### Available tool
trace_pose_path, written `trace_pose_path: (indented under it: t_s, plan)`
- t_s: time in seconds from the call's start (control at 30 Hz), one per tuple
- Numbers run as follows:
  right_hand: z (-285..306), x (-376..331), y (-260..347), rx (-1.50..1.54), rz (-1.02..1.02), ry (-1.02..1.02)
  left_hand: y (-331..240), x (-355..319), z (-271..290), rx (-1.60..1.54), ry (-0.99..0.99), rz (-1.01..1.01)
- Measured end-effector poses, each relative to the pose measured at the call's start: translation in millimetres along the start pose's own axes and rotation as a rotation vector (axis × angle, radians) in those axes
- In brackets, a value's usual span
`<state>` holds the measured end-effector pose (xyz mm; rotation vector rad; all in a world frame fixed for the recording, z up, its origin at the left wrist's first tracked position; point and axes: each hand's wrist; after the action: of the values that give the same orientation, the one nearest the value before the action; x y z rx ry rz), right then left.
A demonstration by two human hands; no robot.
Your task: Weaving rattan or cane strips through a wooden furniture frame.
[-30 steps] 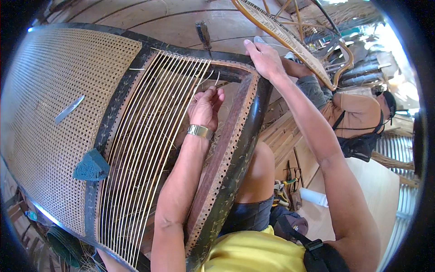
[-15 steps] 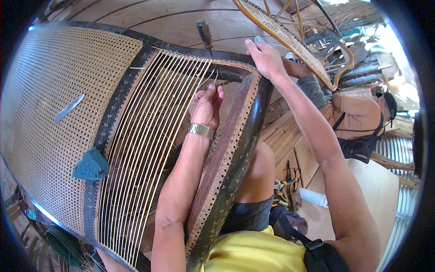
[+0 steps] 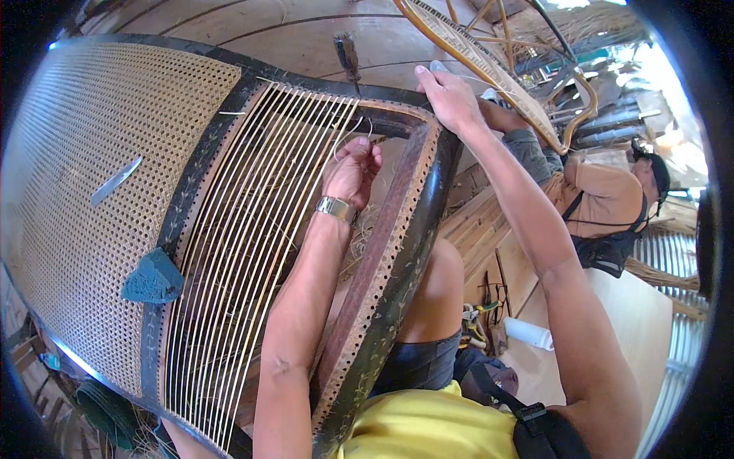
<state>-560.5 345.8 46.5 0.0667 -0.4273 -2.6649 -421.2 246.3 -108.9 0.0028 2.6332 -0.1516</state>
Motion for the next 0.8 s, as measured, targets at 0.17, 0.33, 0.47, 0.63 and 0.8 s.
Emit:
trace_pose_path:
  t_s: [0.17,0.33,0.47,0.63,0.8]
  plan:
    - [-1.7,1.7,-0.1,-0.003,-0.006,0.003,-3.5,-2.8,-7.6,0.082,-0.053,0.031]
    - [0.0,1.6,1.1,-0.005,-0.031,0.023,-3.2,-1.0,-8.8,0.162,-0.050,0.002]
    - [0.9,1.7,0.9,0.012,-0.026,0.026,-1.8,-1.3,-3.5,0.210,0.007,-0.088]
    - [-0.4,2.0,-0.2,0.029,-0.019,0.020,0.4,-5.1,-3.7,0.281,-0.114,-0.129]
    - [-0.1,3.1,-2.1,-0.013,0.008,0.006,1.8,-8.1,-10.0,0.316,-0.114,-0.166]
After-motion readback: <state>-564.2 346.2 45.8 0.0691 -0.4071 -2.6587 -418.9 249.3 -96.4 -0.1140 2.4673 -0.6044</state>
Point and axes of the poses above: each hand's wrist, its own x-axis towards the middle knuckle, its own z-axis out of the back of the hand, y = z × x, and after that the axes turned 2 degrees about z, right-handed
